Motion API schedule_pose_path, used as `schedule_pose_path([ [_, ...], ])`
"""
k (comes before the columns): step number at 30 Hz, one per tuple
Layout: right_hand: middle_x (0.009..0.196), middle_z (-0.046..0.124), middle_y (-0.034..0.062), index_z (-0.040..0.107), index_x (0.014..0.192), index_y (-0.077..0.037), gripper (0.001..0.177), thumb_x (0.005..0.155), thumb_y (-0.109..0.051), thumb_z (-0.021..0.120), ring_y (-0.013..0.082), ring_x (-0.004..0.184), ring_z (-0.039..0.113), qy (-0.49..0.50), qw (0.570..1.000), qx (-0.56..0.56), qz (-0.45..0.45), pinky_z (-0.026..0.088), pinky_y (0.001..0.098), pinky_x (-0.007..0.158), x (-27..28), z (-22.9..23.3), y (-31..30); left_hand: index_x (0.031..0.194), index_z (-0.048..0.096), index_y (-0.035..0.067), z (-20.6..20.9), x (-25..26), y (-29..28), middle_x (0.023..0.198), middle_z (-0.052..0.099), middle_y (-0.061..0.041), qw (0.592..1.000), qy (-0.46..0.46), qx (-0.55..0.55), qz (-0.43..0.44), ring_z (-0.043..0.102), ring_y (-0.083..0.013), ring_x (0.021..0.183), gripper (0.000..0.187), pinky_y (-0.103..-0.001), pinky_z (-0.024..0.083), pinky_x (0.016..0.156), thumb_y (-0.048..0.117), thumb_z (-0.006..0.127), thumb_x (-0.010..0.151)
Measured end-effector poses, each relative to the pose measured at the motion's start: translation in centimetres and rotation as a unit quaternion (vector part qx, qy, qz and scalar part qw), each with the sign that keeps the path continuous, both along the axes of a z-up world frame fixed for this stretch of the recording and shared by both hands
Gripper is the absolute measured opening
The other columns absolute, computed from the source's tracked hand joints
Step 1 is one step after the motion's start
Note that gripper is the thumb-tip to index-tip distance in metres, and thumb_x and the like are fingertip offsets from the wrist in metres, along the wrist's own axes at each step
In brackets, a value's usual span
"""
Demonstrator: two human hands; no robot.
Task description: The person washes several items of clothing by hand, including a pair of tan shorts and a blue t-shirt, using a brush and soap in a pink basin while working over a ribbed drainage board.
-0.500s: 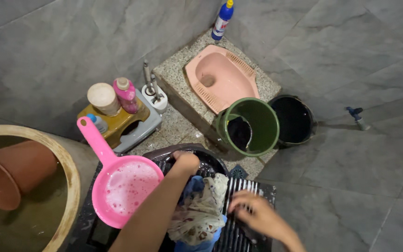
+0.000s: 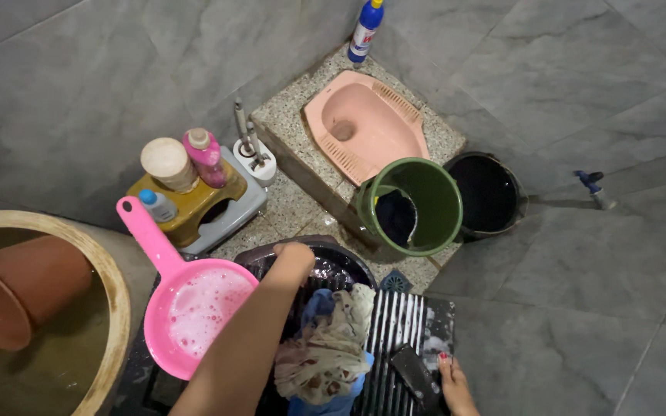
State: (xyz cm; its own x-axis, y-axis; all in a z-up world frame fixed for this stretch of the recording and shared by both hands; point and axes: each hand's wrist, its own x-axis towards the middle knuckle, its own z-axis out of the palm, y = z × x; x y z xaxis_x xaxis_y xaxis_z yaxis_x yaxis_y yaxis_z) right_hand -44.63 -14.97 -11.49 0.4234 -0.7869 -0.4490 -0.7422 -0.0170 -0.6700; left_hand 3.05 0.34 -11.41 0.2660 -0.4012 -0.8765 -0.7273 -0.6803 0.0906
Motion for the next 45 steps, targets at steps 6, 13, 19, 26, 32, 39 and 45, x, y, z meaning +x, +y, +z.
schedule_pose_path([
  [6, 0.132, 0.069, 0.0214, 0.059, 0.139, 0.002, 0.063, 0.102, -0.049, 0.048, 0.0279, 0.126, 0.061, -0.021, 1.0, 0.005, -0.006, 0.041, 0.0363, 0.109, 3.1, 2.7, -0.6, 0.119, 0.076, 0.024, -1.0, 1.1, -0.2, 0.128, 0.072, 0.005, 0.999, -0.006, 0.039, -0.029, 0.065, -0.0236, 0.121, 0.052, -0.043, 0.046, 0.099, 0.047, 0.093, 0.076],
  [13, 0.131, 0.067, 0.0145, 0.059, 0.135, 0.0, 0.057, 0.103, -0.045, 0.045, 0.0214, 0.121, 0.058, -0.038, 0.997, 0.062, -0.017, 0.04, 0.0339, 0.107, 3.8, 2.7, -2.4, 0.11, 0.081, 0.025, 1.2, 2.0, -1.6, 0.121, 0.075, 0.004, 0.997, -0.043, -0.04, -0.049, 0.07, -0.0228, 0.116, 0.041, -0.047, 0.052, 0.097, 0.041, 0.091, 0.073],
  [19, 0.13, 0.068, 0.0134, 0.061, 0.133, 0.001, 0.058, 0.106, -0.048, 0.044, 0.0209, 0.121, 0.059, -0.027, 0.999, 0.016, 0.005, 0.041, 0.0324, 0.106, 4.7, 1.7, -4.1, 0.109, 0.081, 0.019, 0.4, 3.5, -1.9, 0.119, 0.076, -0.006, 0.978, -0.106, -0.155, -0.085, 0.072, -0.0289, 0.113, 0.046, -0.05, 0.057, 0.092, 0.039, 0.093, 0.069],
  [26, 0.128, 0.069, 0.0171, 0.062, 0.134, -0.001, 0.059, 0.106, -0.049, 0.044, 0.0228, 0.119, 0.058, -0.035, 0.998, 0.053, 0.009, 0.041, 0.0333, 0.106, 7.0, 1.0, -5.8, 0.119, 0.078, 0.022, -1.8, 6.8, -4.7, 0.132, 0.073, -0.003, 0.999, -0.033, -0.014, 0.034, 0.067, -0.0297, 0.123, 0.051, -0.054, 0.049, 0.1, 0.024, 0.092, 0.07],
  [32, 0.137, 0.065, 0.0126, 0.054, 0.142, -0.004, 0.06, 0.102, -0.049, 0.048, 0.0207, 0.127, 0.055, -0.044, 0.995, 0.087, -0.032, 0.038, 0.0327, 0.109, 7.9, 1.3, -6.0, 0.121, 0.077, 0.021, -5.3, 7.5, -4.5, 0.134, 0.071, -0.003, 0.998, -0.034, -0.014, 0.046, 0.066, -0.0289, 0.125, 0.045, -0.054, 0.048, 0.101, 0.023, 0.086, 0.076],
  [39, 0.131, 0.068, 0.0156, 0.06, 0.136, -0.002, 0.055, 0.095, -0.04, 0.06, 0.026, 0.123, 0.06, -0.041, 0.994, -0.102, 0.004, 0.043, 0.0374, 0.107, 11.8, 7.1, -4.8, 0.123, 0.075, 0.019, 1.7, 5.0, -4.6, 0.136, 0.069, -0.005, 0.995, -0.056, -0.077, 0.014, 0.064, -0.0277, 0.127, 0.038, -0.052, 0.046, 0.104, 0.02, 0.076, 0.085],
  [45, 0.126, 0.062, 0.0186, 0.054, 0.135, 0.0, 0.071, 0.074, -0.022, 0.083, 0.0328, 0.119, 0.058, -0.167, 0.921, -0.161, 0.312, 0.043, 0.0428, 0.103, 21.5, 20.9, 5.9, 0.117, 0.074, 0.016, 13.3, -1.2, -2.9, 0.124, 0.07, -0.011, 0.937, -0.106, -0.333, 0.017, 0.067, -0.0324, 0.118, 0.033, -0.047, 0.052, 0.1, 0.013, 0.066, 0.085],
])
